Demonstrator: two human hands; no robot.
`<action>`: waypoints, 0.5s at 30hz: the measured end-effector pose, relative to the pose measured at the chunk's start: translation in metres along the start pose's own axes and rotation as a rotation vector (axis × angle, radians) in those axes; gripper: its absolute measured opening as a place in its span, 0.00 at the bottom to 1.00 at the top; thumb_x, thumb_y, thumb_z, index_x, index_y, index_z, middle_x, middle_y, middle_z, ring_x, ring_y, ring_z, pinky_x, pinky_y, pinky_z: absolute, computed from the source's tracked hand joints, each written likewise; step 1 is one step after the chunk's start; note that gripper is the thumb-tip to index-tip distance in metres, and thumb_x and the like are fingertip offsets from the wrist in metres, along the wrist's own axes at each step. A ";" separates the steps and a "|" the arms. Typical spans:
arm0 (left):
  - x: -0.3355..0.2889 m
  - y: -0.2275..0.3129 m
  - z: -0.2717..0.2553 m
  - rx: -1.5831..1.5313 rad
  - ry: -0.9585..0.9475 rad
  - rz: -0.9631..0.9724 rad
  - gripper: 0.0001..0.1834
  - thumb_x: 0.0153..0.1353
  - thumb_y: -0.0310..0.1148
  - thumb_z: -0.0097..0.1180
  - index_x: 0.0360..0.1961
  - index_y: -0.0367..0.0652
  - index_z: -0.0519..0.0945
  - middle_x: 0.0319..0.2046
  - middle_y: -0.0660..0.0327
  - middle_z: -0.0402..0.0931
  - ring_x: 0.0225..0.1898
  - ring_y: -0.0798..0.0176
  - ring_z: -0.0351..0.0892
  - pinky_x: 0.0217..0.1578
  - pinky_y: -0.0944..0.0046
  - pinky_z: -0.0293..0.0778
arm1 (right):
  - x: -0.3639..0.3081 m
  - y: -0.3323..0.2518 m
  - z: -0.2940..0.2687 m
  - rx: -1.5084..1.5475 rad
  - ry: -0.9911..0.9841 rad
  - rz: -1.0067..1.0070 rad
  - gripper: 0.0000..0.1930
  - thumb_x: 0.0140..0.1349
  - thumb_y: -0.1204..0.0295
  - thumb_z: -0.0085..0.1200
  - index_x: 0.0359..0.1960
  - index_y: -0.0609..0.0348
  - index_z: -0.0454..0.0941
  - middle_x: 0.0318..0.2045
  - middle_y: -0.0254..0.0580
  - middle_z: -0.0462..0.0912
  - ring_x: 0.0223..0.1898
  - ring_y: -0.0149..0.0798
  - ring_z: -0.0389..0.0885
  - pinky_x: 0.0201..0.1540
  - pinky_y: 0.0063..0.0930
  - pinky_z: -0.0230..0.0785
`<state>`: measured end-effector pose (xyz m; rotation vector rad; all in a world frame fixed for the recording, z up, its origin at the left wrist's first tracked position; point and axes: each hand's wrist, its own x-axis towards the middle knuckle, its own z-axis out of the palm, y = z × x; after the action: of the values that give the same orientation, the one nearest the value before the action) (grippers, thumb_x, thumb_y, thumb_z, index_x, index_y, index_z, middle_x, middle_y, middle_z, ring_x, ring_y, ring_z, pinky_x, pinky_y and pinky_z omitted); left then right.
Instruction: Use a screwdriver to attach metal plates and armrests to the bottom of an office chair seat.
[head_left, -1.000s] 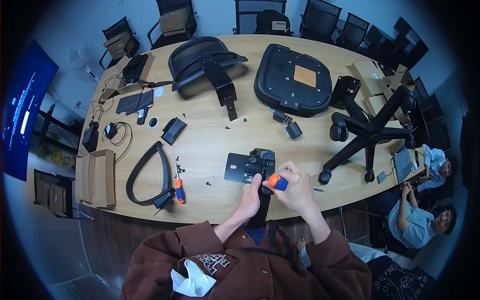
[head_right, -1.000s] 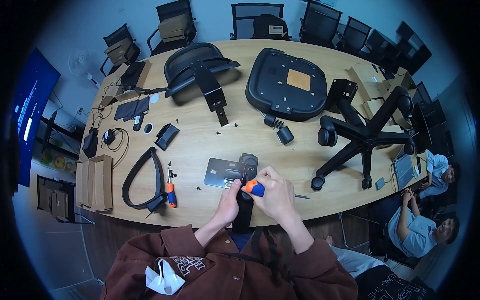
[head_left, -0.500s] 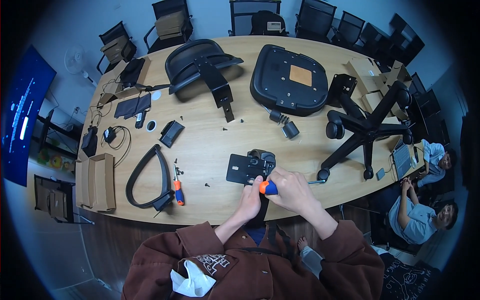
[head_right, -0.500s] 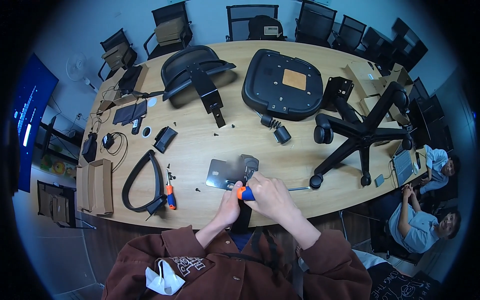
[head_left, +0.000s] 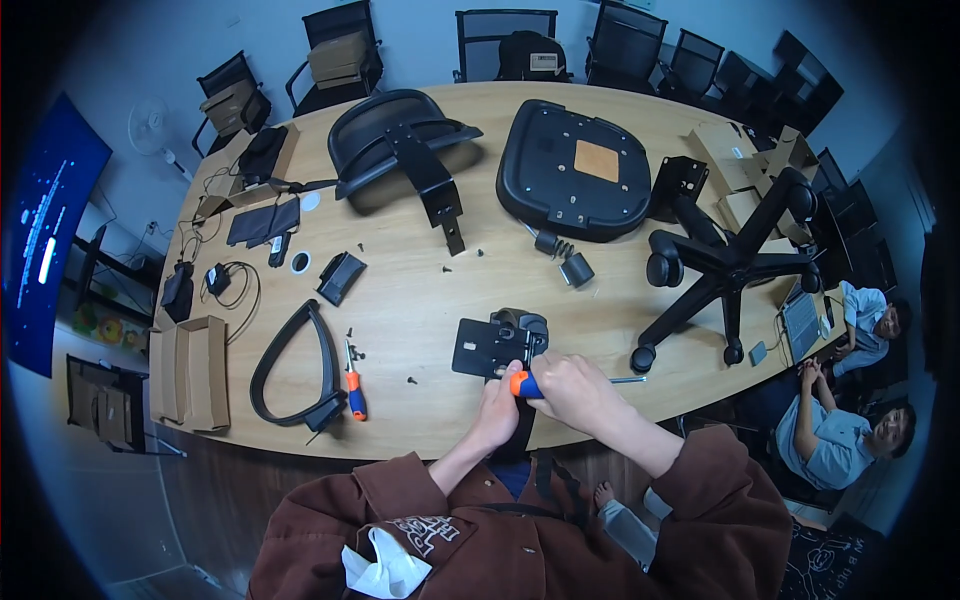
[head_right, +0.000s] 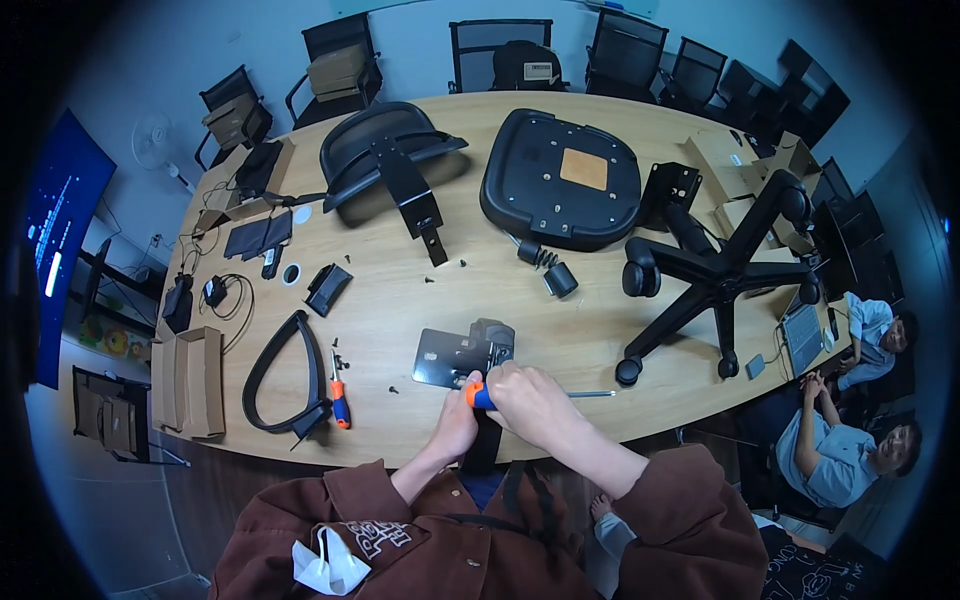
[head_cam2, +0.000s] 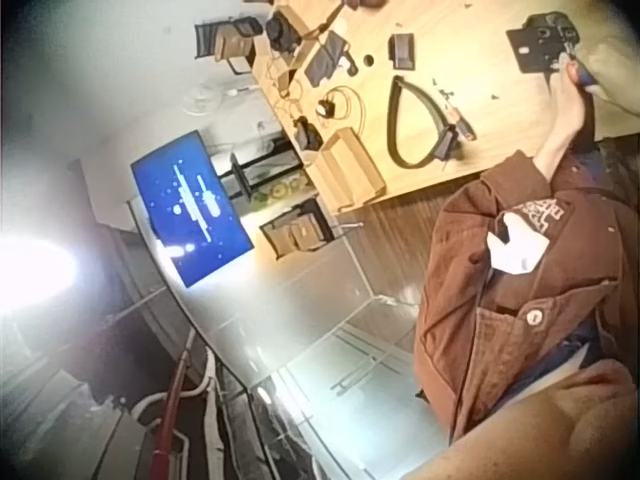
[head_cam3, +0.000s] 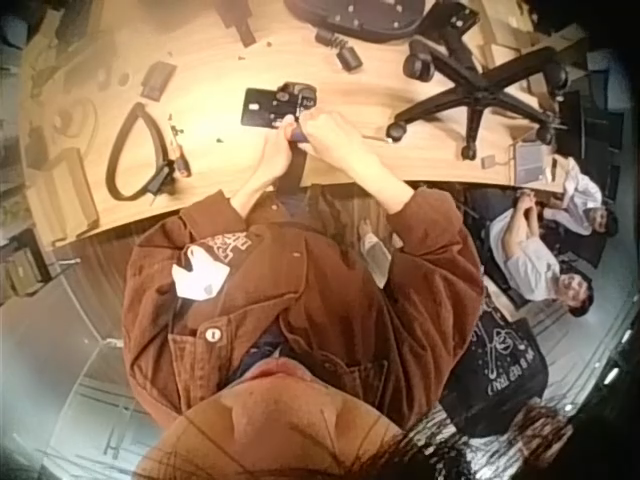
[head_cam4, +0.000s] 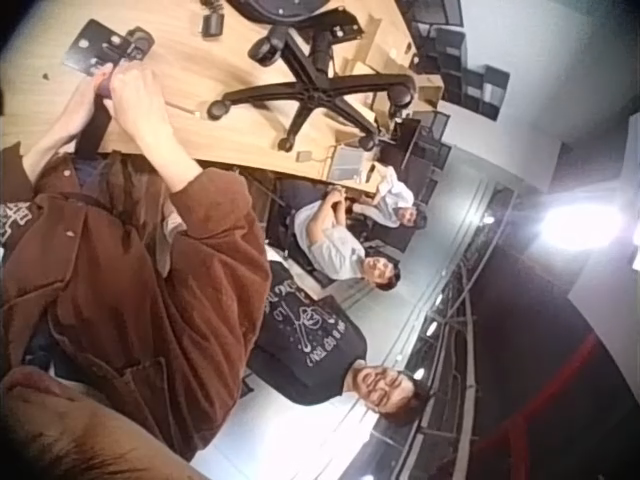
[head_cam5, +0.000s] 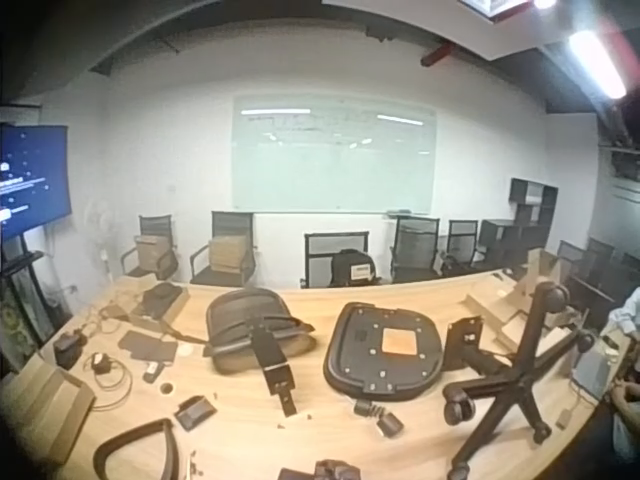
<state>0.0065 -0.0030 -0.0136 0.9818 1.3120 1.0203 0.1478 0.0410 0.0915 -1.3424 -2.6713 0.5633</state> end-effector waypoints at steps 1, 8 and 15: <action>0.000 -0.004 0.000 -0.046 -0.036 -0.027 0.34 0.77 0.53 0.33 0.25 0.34 0.75 0.18 0.59 0.71 0.26 0.68 0.67 0.32 0.59 0.65 | 0.000 0.003 0.000 0.013 -0.036 -0.026 0.15 0.50 0.68 0.67 0.31 0.68 0.77 0.31 0.55 0.81 0.34 0.58 0.83 0.39 0.47 0.77; 0.003 -0.006 -0.008 -0.162 -0.115 0.005 0.34 0.78 0.54 0.27 0.36 0.37 0.79 0.29 0.63 0.77 0.34 0.72 0.71 0.38 0.64 0.69 | 0.011 0.012 0.001 0.105 -0.109 -0.173 0.14 0.51 0.70 0.66 0.34 0.66 0.78 0.34 0.56 0.80 0.36 0.60 0.82 0.41 0.47 0.76; 0.002 0.023 -0.009 -0.208 -0.073 -0.047 0.37 0.78 0.54 0.20 0.47 0.36 0.79 0.37 0.58 0.79 0.39 0.68 0.76 0.44 0.65 0.72 | 0.004 0.011 0.003 0.201 0.083 0.034 0.12 0.51 0.75 0.63 0.36 0.66 0.79 0.33 0.56 0.79 0.36 0.61 0.82 0.41 0.48 0.75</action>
<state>-0.0028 0.0047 0.0079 0.8200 1.1387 1.0520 0.1530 0.0496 0.0840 -1.3262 -2.4553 0.7402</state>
